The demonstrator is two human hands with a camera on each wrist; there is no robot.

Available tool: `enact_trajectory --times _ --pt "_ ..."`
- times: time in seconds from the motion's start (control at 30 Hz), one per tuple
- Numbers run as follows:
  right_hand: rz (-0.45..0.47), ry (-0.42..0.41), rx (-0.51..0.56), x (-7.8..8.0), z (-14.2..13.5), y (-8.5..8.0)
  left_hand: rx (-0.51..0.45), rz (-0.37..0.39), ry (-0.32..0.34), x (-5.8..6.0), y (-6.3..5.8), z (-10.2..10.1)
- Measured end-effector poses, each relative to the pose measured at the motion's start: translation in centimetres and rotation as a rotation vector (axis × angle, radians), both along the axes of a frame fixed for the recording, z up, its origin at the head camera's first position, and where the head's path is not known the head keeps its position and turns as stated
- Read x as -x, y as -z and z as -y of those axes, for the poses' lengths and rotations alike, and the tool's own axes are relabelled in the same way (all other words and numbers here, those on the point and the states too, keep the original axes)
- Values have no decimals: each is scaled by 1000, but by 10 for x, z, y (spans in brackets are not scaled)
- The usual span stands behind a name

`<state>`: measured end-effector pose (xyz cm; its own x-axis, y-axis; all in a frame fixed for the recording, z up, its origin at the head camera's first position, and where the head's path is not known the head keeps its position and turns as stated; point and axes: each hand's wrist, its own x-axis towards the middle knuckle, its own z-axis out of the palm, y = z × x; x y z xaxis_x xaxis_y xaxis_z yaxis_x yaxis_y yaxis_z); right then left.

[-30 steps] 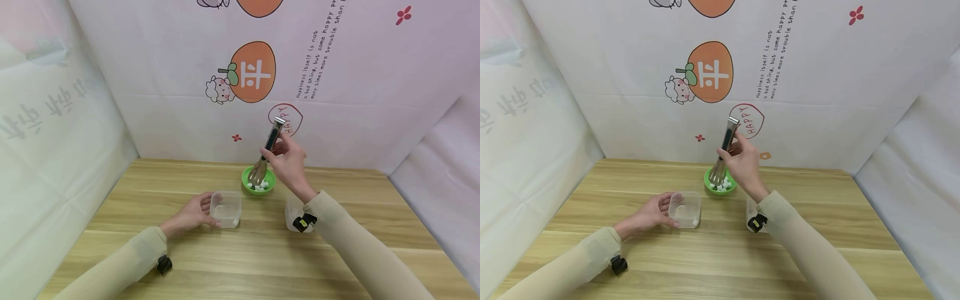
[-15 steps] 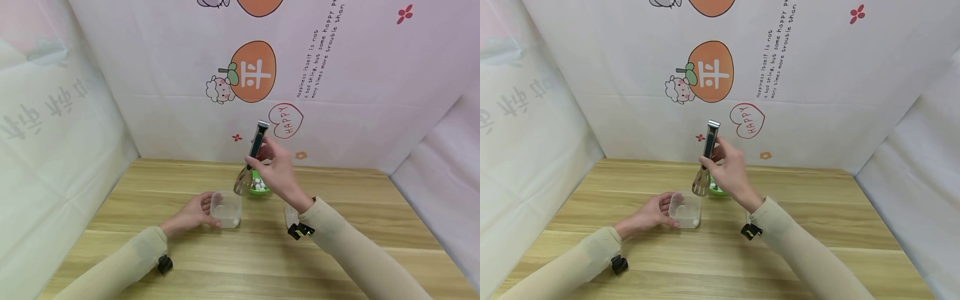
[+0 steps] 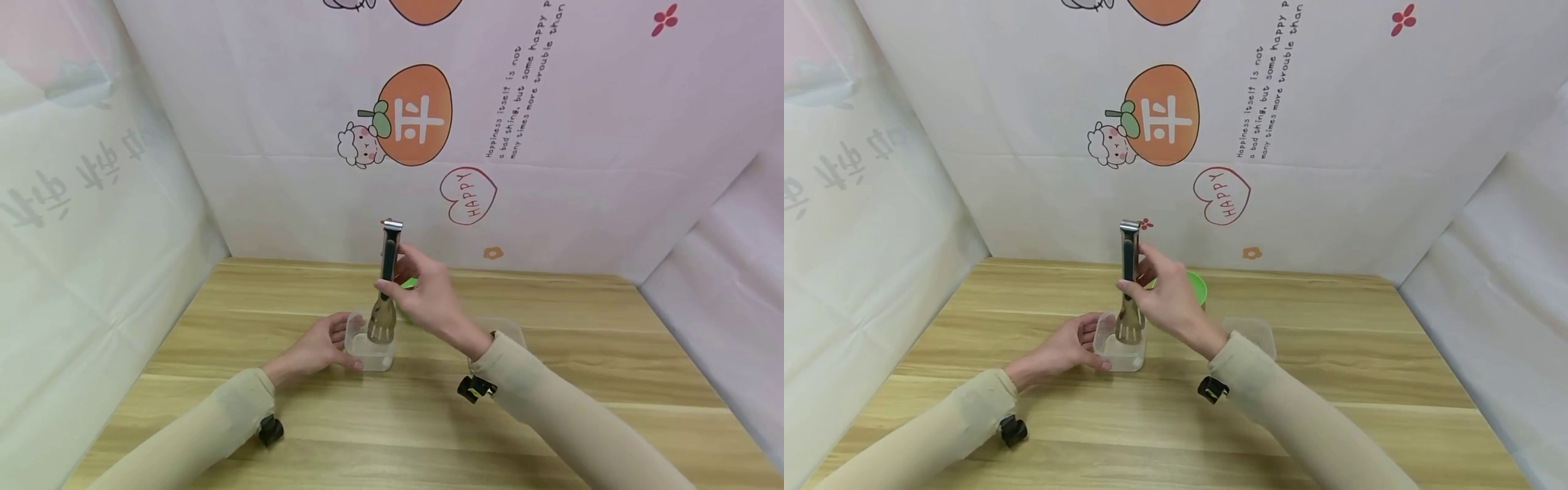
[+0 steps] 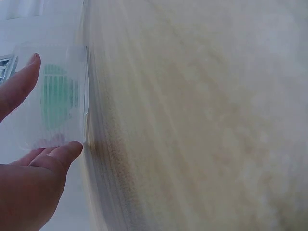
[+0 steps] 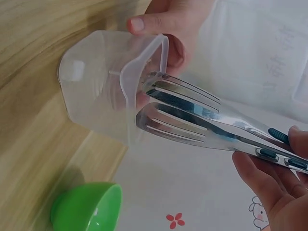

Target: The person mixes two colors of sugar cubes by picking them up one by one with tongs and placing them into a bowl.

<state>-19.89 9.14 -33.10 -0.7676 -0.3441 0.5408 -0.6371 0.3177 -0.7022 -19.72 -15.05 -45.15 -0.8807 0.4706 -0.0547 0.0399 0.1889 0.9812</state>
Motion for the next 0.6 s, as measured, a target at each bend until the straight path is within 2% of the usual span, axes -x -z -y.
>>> enact_trajectory --times 0.33,0.6 --pt "63 -5 -124 2 13 12 12 1 -12 -1 -2 -1" --pt "131 0 -160 10 18 22 12 8 1 0 -2 1"
